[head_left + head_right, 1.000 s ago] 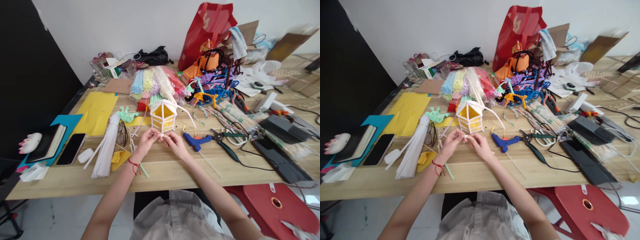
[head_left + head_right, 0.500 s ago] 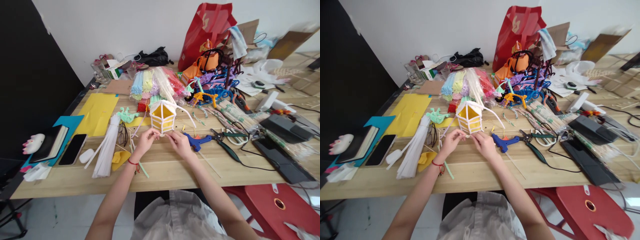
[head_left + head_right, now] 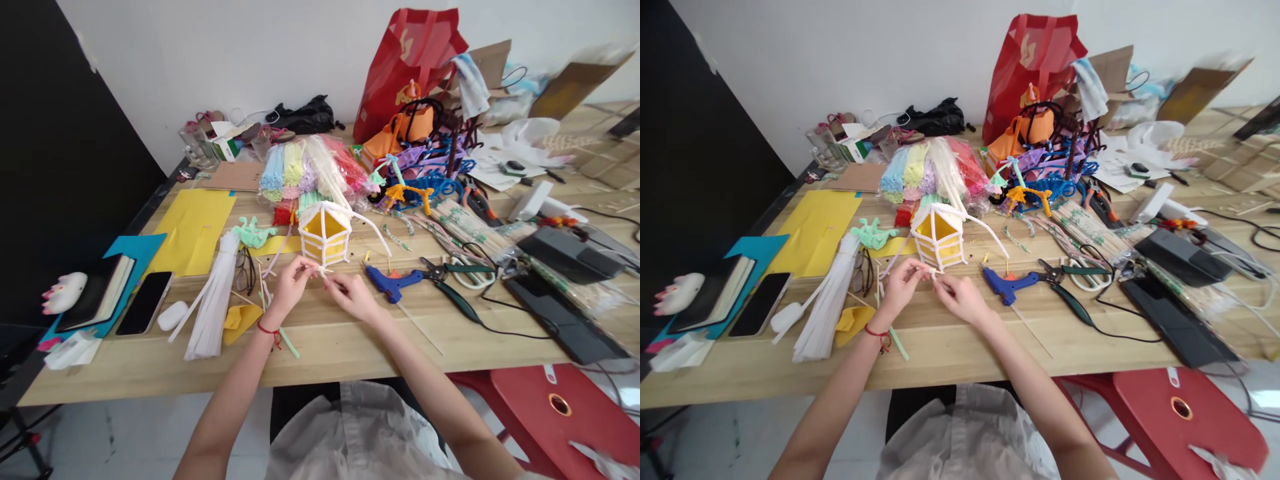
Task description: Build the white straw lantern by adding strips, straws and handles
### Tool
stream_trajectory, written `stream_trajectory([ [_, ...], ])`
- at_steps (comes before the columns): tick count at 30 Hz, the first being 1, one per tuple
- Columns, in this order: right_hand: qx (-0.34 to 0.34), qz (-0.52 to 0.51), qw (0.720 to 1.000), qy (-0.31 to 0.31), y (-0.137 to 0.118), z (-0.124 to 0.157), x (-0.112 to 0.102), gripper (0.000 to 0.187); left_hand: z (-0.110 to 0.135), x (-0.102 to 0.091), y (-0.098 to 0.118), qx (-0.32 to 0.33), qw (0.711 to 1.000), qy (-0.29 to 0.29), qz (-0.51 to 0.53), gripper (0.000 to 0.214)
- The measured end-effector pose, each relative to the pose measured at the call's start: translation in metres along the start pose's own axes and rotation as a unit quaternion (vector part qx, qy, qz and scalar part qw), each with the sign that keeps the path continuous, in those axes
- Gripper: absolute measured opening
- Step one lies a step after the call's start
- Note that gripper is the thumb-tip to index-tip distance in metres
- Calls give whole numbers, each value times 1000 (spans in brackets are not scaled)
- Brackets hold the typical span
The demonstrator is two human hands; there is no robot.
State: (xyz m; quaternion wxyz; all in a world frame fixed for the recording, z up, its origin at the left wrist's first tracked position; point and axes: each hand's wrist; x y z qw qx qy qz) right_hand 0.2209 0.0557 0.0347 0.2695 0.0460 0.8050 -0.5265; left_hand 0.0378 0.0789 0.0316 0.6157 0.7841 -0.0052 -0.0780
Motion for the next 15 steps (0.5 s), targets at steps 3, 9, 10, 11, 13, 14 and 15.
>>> stream_trajectory([
  [3,6,12,998,63,4,-2,-8,32,1,-3,4,-11,999,-46,2,22],
  [9,4,15,999,48,4,-7,-3,39,4,1,6,-16,998,-37,44,31],
  [10,3,15,999,32,3,-6,0,40,3,2,5,-14,999,-17,45,31],
  [11,0,16,1000,15,1,-5,3,39,3,2,3,-11,999,2,42,29],
  [13,-7,21,1000,-11,-1,-2,8,36,1,2,0,-4,999,27,27,26],
  [14,-10,25,1000,-17,-1,0,9,33,0,1,-2,-2,999,29,18,23],
  [15,-11,30,999,-17,-1,2,9,31,-1,-1,-2,-1,1000,25,9,21],
])
Point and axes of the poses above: each hand's wrist, its own z-axis away from the middle knuckle, its own x-axis out of the palm, y = z × x, and after that the axes turned 2 degrees about -z, right-handed
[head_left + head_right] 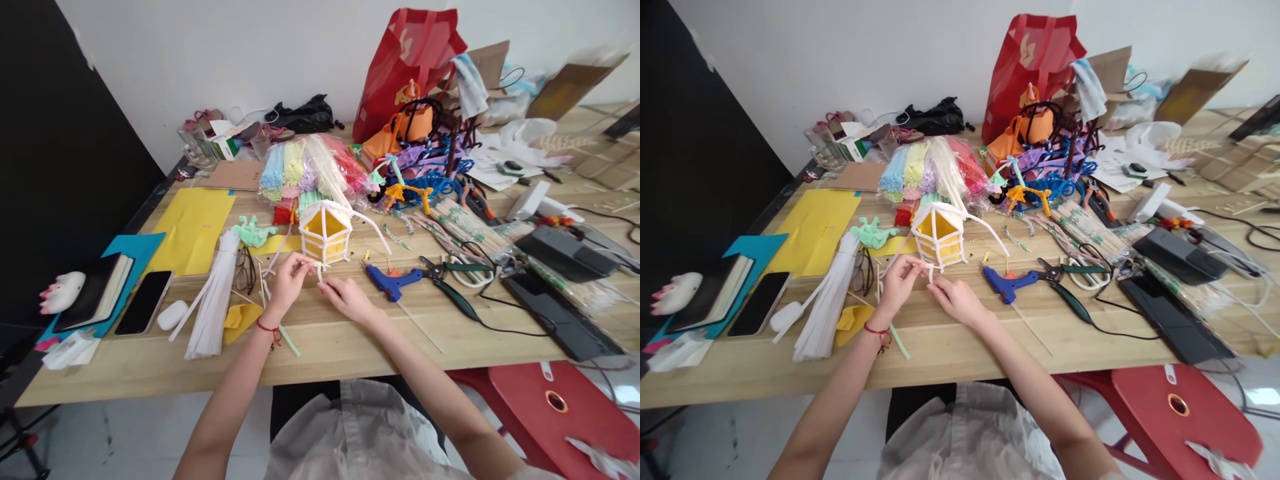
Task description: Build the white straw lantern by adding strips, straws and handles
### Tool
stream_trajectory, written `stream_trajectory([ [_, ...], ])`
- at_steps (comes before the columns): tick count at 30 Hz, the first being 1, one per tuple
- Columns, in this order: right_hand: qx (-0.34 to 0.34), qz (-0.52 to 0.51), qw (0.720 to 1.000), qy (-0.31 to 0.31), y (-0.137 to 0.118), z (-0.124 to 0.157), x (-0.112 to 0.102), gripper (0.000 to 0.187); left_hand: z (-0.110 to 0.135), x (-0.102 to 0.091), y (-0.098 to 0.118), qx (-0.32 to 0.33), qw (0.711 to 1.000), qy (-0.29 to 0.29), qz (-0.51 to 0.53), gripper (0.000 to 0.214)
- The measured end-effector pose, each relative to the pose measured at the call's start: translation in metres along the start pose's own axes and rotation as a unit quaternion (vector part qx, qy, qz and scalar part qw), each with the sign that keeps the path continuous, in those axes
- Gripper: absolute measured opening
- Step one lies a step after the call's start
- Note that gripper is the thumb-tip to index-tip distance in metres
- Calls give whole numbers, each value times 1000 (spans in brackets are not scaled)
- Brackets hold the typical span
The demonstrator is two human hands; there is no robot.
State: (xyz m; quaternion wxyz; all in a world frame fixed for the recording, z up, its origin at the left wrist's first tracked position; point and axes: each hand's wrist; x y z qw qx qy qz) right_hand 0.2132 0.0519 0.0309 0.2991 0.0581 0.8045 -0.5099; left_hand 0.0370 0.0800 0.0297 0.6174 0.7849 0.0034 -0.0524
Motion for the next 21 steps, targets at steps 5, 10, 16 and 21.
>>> stream_trajectory([
  [5,22,28,996,84,11,0,-12,34,1,-4,5,-17,997,-73,-11,22],
  [10,38,27,995,91,16,-5,-10,37,2,0,5,-23,997,-70,29,31],
  [16,12,7,1000,11,5,1,4,28,-1,3,-3,-7,1000,1,19,25],
  [21,27,12,996,82,10,1,-10,31,2,-1,6,-18,997,-79,7,22],
])
Point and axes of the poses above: each hand's wrist, its own z-axis away from the middle knuckle, its own x-axis out of the palm, y = z × x, and after that the axes turned 2 degrees about -z, right-handed
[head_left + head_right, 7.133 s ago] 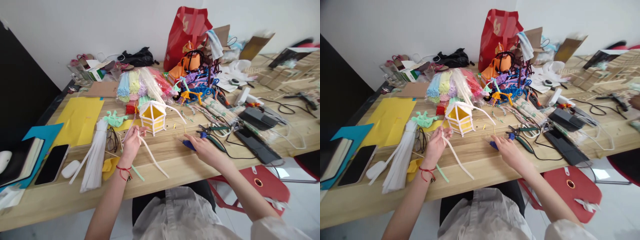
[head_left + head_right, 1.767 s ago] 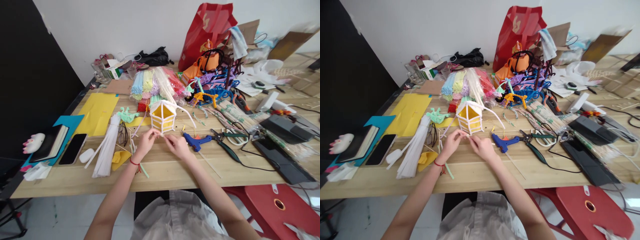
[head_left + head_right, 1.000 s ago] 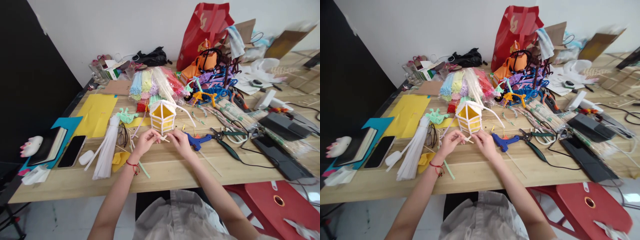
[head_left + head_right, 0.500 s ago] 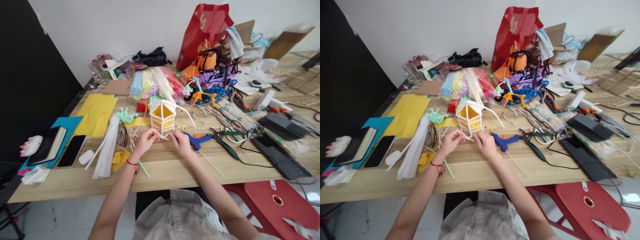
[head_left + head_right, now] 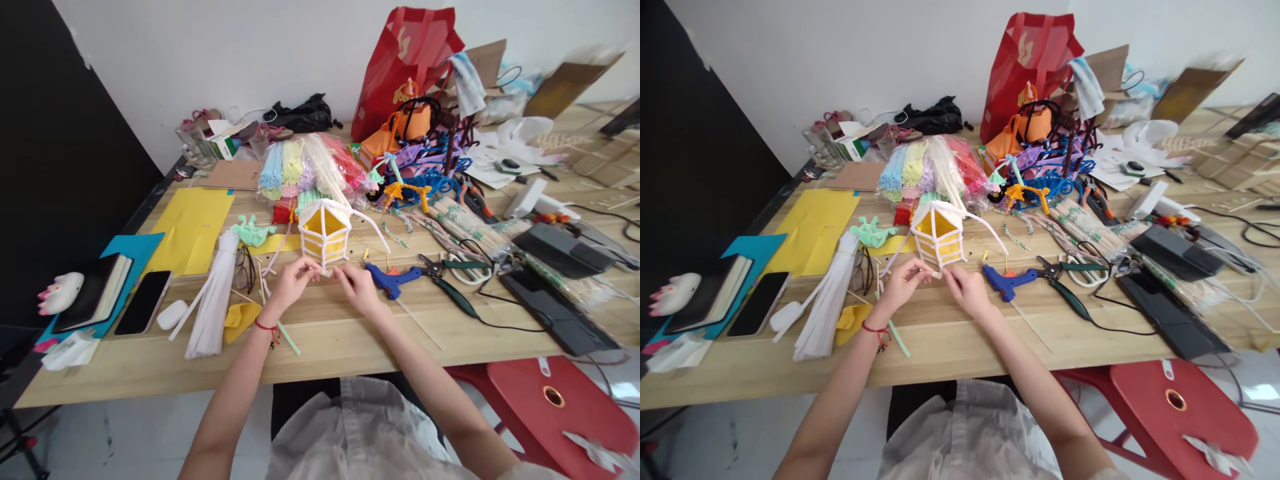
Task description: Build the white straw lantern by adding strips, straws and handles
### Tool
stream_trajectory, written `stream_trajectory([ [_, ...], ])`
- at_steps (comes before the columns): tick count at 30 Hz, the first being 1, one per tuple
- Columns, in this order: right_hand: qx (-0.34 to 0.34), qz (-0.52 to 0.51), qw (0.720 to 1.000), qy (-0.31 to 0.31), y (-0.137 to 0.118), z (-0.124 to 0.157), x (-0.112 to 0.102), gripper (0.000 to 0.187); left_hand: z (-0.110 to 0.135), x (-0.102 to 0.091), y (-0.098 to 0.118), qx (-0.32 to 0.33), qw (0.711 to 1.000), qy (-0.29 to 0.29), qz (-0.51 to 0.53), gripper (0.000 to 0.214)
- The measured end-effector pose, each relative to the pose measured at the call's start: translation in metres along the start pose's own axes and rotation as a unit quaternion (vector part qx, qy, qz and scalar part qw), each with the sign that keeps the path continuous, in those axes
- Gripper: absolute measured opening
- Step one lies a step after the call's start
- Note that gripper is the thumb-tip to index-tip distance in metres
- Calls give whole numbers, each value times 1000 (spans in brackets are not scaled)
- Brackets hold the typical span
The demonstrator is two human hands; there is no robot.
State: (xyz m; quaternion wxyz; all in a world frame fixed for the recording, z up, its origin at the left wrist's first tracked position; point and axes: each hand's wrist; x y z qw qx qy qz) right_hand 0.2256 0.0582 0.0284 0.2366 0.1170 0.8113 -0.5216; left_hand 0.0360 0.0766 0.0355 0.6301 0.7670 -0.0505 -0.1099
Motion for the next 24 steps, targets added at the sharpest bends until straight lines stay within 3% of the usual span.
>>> stream_trajectory([
  [4,11,5,1000,22,3,-5,1,33,1,-1,3,0,1000,-13,23,30],
  [11,-4,7,998,-70,-4,2,16,27,-5,0,-14,19,997,73,4,26],
  [14,-11,7,997,-70,-2,2,7,24,-5,-2,-13,19,998,55,-17,21],
  [20,10,13,1000,-2,6,-7,-4,33,-2,-6,-7,16,1000,6,10,27],
  [24,-1,5,998,-61,1,-5,7,33,-5,-6,-11,29,998,56,28,30],
])
Point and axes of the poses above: each hand's wrist, its own z-axis away from the middle knuckle, its own x-axis out of the palm, y = z × x, and after that the axes turned 2 degrees about -z, right-handed
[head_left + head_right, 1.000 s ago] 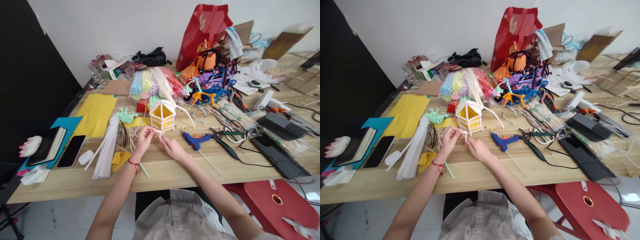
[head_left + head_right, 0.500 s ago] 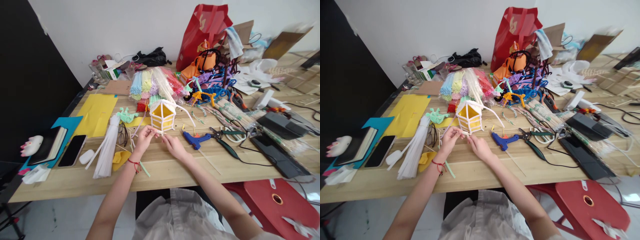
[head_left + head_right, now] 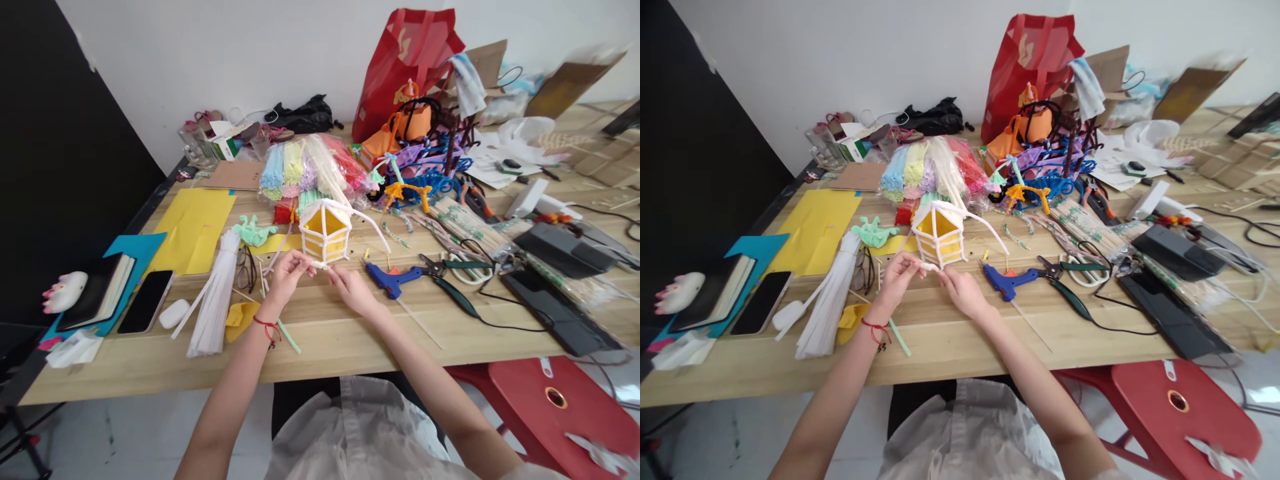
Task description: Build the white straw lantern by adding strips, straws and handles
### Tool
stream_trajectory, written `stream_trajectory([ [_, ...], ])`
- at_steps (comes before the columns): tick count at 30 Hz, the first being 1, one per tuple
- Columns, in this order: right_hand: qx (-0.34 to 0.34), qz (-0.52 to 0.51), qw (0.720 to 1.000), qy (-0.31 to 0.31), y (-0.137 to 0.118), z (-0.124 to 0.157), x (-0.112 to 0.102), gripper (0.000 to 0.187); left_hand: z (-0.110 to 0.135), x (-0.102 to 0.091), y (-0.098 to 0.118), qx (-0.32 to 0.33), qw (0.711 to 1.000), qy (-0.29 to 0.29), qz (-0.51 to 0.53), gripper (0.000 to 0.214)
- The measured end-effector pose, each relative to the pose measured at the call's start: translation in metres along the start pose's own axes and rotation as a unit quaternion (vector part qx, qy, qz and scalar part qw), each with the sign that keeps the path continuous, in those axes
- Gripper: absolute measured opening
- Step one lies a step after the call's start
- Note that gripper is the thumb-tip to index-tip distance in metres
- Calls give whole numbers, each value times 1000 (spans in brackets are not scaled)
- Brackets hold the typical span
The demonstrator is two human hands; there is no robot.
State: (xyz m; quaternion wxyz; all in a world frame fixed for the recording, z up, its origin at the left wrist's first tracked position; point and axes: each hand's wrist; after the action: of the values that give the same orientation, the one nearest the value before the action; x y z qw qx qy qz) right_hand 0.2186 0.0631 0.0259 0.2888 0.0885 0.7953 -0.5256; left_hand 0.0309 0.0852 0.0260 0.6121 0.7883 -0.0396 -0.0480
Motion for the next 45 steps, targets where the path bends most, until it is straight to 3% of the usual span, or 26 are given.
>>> stream_trajectory([
  [3,-23,-9,999,-46,-6,4,4,30,-2,1,-4,10,999,28,-14,25],
  [5,-29,-10,998,-48,-6,5,0,29,-1,1,-3,11,999,17,-29,22],
  [12,3,-1,998,61,4,-2,-17,32,4,1,7,-3,997,-70,-29,24],
  [19,0,-7,1000,-7,-3,1,6,33,1,3,-3,16,999,15,-44,22],
  [22,-6,0,1000,-23,-1,2,4,28,2,2,-5,15,997,16,-78,17],
  [30,21,-8,998,58,7,-3,-17,30,4,2,3,-8,997,-59,-57,22],
  [37,41,-80,996,0,0,-3,-1,43,0,8,-2,-1,1000,18,-4,29],
  [41,34,-102,992,-62,-3,-2,0,39,0,6,-5,6,999,50,-18,26],
  [45,36,-76,995,-59,-1,-3,-9,31,1,3,-5,8,998,53,-42,20],
])
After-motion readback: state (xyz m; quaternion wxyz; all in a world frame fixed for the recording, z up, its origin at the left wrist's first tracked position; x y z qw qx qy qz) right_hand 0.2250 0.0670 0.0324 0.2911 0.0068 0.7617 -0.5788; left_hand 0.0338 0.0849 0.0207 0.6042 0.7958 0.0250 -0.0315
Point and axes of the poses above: each hand's wrist, its own z-axis away from the middle knuckle, its own x-axis out of the palm, y = z × x, and after that the axes turned 2 degrees about -z, right-handed
